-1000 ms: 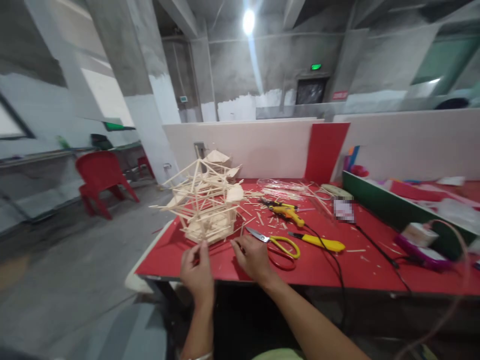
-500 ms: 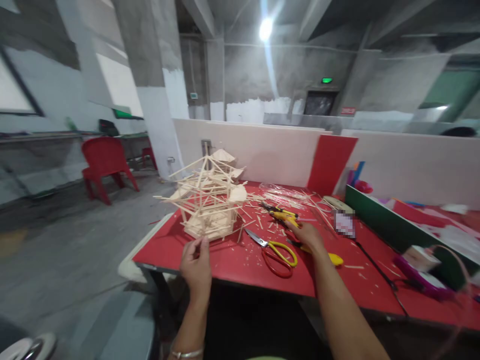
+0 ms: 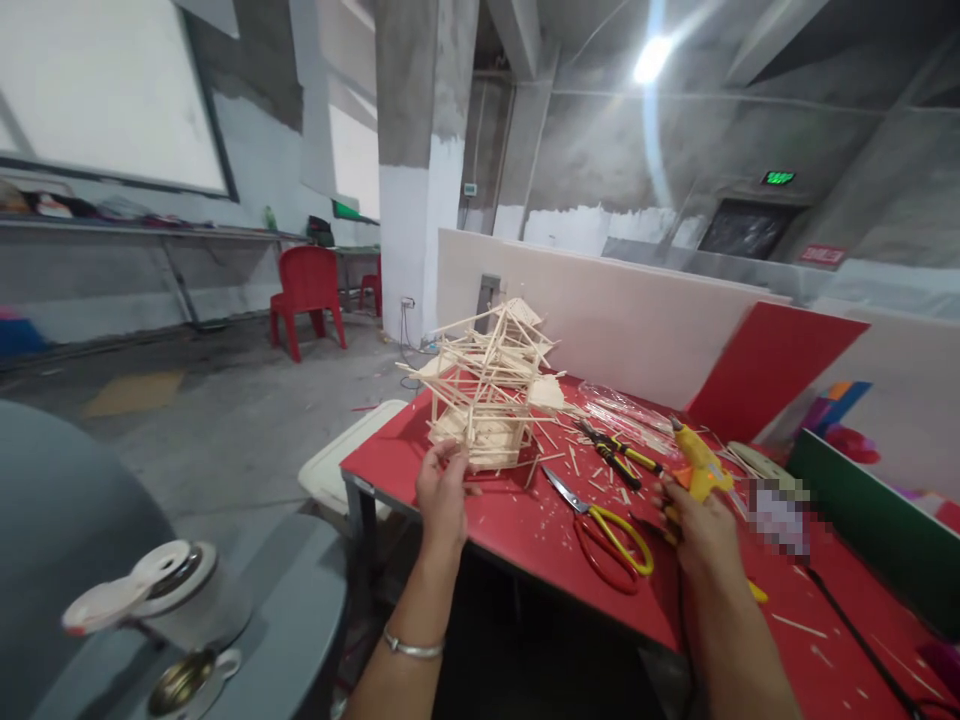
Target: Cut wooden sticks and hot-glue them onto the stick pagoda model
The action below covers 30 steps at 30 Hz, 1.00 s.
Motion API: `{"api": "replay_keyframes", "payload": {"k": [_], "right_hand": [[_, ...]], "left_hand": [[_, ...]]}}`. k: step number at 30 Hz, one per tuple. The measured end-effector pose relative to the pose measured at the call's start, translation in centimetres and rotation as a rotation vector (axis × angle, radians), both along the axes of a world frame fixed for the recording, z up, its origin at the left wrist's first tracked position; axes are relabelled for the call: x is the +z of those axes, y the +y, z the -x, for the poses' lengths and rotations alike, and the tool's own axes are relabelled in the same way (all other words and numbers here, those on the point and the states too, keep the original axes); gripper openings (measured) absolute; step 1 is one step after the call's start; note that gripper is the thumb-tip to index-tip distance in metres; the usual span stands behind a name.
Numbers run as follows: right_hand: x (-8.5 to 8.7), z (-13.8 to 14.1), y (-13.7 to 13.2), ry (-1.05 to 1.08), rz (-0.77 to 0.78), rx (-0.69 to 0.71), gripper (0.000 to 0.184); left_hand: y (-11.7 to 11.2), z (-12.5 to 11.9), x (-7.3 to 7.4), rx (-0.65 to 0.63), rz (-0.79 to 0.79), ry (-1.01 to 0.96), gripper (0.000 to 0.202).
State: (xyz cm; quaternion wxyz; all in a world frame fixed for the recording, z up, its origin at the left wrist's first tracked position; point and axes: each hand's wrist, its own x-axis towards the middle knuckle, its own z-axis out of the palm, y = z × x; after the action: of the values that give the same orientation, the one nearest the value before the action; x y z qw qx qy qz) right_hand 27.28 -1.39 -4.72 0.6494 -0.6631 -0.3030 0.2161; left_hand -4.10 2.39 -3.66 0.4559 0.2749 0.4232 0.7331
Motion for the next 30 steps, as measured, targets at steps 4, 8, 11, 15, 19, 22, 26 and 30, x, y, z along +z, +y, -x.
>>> {"api": "replay_keyframes", "payload": {"k": [4,8,11,15,19,22,26,30], "right_hand": [[0.2,2.7,0.8,-0.111,0.106,0.109,0.044],[-1.1,3.2,1.3,-0.300,0.311,0.101,0.033],[-1.9,2.0,1.6,-0.450,0.483,0.039,0.034],[-2.2,0.2,1.8,-0.597,0.675,-0.006,0.038],[-1.9,-0.5,1.7,-0.699,0.739,0.003,0.032],[-1.1,0.1,1.0,-0.777,0.691,-0.006,0.026],[0.7,3.5,0.4,-0.884,0.467,-0.009,0.037],[3.2,9.8,1.2,-0.930,0.157,0.268,0.030]], "left_hand": [[0.4,0.0,1.0,-0.102,-0.011,-0.110,0.040],[0.6,0.0,2.0,-0.075,-0.041,-0.116,0.048],[0.6,-0.1,2.5,-0.029,-0.077,-0.074,0.048],[0.6,-0.1,3.1,0.041,-0.144,0.031,0.042],[0.7,0.5,3.9,0.123,-0.200,0.190,0.033],[0.7,1.3,4.5,0.179,-0.231,0.332,0.026],[1.1,2.0,4.5,0.249,-0.272,0.501,0.022],[1.6,2.4,4.2,0.337,-0.321,0.692,0.020]]}}
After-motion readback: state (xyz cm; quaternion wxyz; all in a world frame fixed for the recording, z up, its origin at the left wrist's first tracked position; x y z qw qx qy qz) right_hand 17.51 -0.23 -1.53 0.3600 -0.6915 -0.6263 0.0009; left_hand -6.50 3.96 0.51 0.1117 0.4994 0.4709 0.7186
